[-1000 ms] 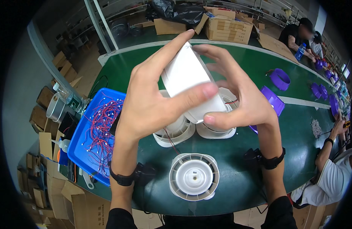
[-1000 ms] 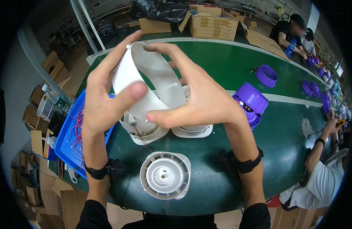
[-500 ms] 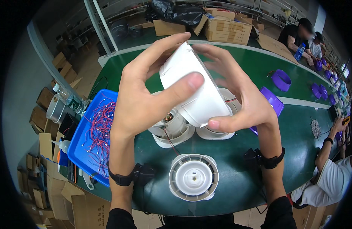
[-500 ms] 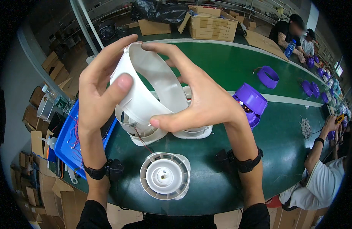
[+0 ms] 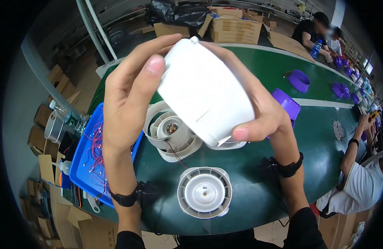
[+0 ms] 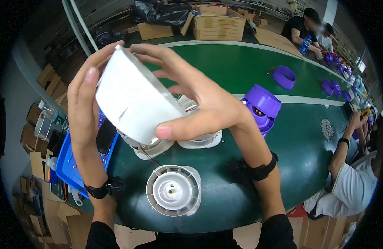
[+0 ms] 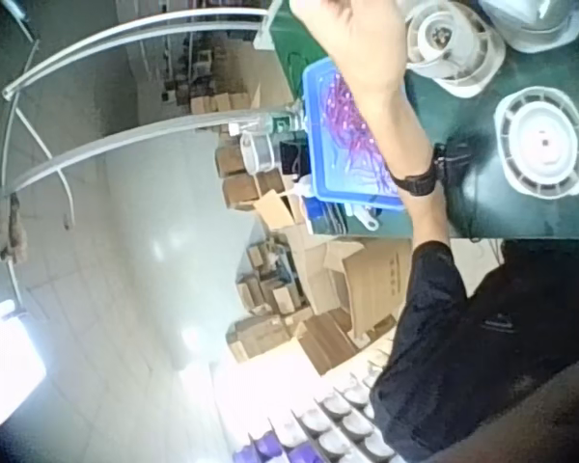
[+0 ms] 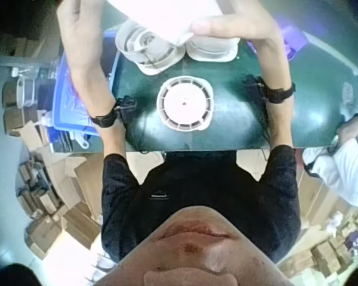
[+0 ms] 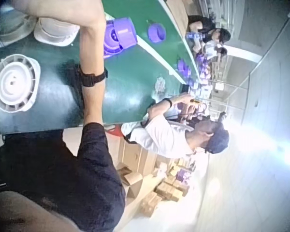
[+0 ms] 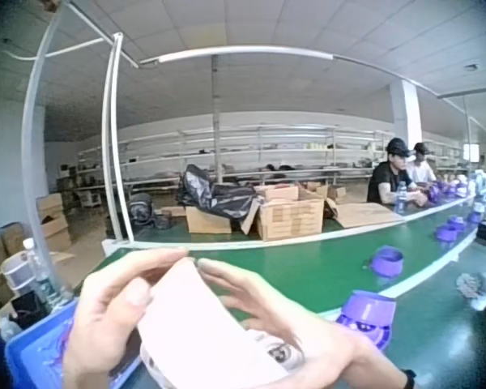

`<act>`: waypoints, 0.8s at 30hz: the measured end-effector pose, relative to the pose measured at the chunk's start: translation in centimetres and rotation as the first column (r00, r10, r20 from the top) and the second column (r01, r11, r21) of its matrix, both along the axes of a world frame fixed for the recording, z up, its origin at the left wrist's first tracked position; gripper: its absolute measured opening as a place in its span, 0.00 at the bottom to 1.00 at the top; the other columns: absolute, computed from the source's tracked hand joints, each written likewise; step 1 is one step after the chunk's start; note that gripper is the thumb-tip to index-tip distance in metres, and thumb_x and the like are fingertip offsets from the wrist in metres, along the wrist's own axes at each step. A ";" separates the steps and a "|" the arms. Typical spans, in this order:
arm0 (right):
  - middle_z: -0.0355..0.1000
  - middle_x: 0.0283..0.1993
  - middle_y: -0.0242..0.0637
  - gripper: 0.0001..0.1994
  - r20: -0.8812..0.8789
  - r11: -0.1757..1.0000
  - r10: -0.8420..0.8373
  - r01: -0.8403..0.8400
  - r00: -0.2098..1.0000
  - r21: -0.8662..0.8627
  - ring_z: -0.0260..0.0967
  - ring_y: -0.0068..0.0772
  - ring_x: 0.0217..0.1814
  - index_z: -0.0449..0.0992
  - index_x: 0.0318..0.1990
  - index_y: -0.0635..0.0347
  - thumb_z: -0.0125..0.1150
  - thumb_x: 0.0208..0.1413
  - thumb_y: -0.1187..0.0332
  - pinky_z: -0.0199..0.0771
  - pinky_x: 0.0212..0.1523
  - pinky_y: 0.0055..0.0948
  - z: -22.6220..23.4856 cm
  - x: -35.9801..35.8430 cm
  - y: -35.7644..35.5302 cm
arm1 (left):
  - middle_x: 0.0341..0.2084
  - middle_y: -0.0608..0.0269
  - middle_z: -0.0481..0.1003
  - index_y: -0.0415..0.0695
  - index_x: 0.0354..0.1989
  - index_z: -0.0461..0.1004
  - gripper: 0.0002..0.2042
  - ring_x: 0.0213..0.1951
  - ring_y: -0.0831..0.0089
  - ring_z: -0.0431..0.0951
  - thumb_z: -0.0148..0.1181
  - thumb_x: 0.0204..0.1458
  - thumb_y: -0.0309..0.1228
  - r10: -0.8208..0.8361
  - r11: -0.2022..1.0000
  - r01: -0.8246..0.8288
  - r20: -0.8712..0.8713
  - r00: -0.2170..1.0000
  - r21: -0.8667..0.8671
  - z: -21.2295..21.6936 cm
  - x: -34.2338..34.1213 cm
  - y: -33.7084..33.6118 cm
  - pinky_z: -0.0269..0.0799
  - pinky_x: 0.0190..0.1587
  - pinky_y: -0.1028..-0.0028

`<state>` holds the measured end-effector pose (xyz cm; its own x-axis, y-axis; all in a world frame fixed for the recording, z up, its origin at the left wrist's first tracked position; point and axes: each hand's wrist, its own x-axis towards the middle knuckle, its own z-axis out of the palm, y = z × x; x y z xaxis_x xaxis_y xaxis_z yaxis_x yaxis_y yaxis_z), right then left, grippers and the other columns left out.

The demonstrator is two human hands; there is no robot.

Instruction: The person retrieves white and purple plastic lamp housing components from a shelf and assembles them on a green workbench. They fit the purple outer rings onto the white inner bases, aligning the parts by hand. The person handles multiple units sequentially, inspecting the fit of the components.

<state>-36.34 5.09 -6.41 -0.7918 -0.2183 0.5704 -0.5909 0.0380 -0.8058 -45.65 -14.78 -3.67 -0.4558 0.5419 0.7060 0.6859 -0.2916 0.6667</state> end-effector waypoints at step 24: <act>0.73 0.46 0.46 0.38 -0.078 0.911 -0.389 0.396 0.918 0.114 0.77 0.32 0.39 0.56 0.69 0.59 0.69 0.53 0.64 0.80 0.34 0.29 0.0 -0.6 -1.0 | 0.38 0.51 0.80 0.34 0.54 0.71 0.25 0.34 0.71 0.82 0.69 0.51 0.36 0.287 0.947 -0.252 0.170 0.943 -0.201 0.7 -1.2 -1.7 0.78 0.33 0.74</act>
